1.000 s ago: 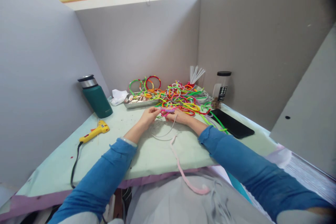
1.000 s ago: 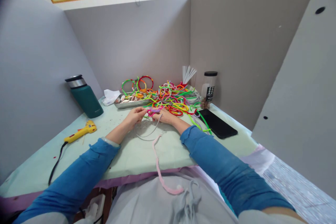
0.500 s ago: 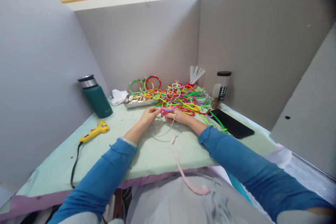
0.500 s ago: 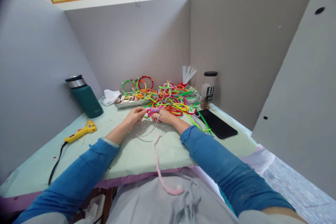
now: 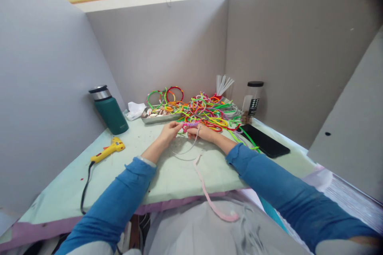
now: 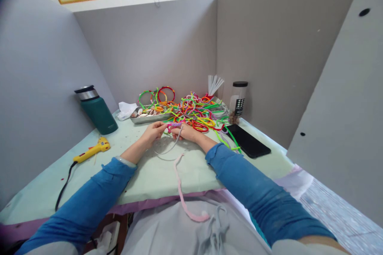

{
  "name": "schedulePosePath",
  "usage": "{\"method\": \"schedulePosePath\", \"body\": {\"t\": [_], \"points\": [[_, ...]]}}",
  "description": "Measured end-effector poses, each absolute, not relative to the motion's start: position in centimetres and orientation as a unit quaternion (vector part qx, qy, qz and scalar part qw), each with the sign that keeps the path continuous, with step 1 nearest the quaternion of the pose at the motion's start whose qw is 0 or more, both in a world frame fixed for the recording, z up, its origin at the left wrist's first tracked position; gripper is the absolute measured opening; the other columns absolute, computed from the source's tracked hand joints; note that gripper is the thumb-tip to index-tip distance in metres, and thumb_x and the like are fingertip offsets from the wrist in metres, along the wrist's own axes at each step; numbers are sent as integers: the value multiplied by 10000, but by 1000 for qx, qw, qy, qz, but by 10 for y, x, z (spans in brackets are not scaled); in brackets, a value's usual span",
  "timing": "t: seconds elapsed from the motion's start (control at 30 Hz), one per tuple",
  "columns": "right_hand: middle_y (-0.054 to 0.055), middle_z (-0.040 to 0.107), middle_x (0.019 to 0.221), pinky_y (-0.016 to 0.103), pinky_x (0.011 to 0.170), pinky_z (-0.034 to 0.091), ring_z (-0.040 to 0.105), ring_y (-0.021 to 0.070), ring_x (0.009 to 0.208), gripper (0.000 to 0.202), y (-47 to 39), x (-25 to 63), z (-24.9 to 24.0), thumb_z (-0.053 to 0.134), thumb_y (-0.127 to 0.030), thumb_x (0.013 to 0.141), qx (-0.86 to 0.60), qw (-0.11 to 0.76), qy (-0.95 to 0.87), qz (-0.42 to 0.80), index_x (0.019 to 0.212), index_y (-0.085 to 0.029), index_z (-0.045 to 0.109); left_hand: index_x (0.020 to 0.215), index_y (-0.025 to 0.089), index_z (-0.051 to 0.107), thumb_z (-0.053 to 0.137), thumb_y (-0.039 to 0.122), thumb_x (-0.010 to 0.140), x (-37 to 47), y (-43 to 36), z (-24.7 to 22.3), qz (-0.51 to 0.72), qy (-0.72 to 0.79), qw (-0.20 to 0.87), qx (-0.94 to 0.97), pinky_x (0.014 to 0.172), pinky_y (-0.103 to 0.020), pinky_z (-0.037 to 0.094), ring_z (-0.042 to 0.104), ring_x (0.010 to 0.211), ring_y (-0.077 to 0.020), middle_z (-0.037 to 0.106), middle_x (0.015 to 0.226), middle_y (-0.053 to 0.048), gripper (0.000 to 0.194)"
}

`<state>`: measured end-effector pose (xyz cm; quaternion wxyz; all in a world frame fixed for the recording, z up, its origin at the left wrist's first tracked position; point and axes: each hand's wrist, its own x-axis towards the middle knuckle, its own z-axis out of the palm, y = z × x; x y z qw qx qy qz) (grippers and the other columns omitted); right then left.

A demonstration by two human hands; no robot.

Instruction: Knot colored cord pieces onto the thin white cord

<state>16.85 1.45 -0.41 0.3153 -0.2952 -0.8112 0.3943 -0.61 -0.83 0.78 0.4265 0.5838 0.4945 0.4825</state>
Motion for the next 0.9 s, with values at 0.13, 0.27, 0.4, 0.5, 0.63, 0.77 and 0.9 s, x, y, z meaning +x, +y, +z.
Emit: {"method": "schedulePosePath", "body": {"t": [0.13,0.27,0.4,0.5,0.63,0.77,0.9], "points": [[-36,511,527,197,506,332,426,64,470,203,14,170,-6,486,-273,755,-303,325,-827,345,649,-138,595,726,151,499,657,437,671,-6,-10,9,464,495,437,590,370,-180,113,198,356,-10,293,456,99,332],[-22,529,552,204,537,339,454,80,528,244,17,169,-8,495,-302,763,-299,343,-836,307,608,-136,581,712,157,486,657,448,669,-4,-13,11,438,489,450,605,371,-183,104,186,354,-11,283,446,101,340],[-29,507,531,206,532,326,454,89,544,242,19,167,-10,515,-310,750,-289,347,-842,295,580,-142,555,700,160,480,664,458,659,-3,-15,11,421,478,465,615,371,-191,87,173,345,-10,286,435,101,353],[-30,513,540,207,530,325,457,88,543,241,18,166,-10,520,-319,744,-295,350,-840,292,582,-144,555,708,163,481,659,453,666,-5,-15,10,417,472,474,615,367,-194,78,164,343,-11,279,438,101,344],[-29,530,556,207,555,344,474,90,563,242,18,167,-10,530,-324,741,-294,359,-840,280,584,-145,571,707,158,492,657,439,674,-5,-15,11,422,472,472,614,364,-189,93,171,348,-12,278,444,97,328],[-17,548,575,211,561,352,480,93,568,266,23,166,-14,525,-338,756,-298,368,-842,258,582,-144,580,701,153,499,658,419,679,-5,-15,13,426,478,467,610,367,-186,104,170,349,-12,265,440,99,311],[-13,553,568,217,573,364,490,101,567,297,27,165,-18,535,-374,760,-307,389,-834,244,581,-140,575,691,152,499,646,414,690,-4,-14,13,433,475,464,610,365,-189,103,171,348,-15,261,435,98,300]]}}
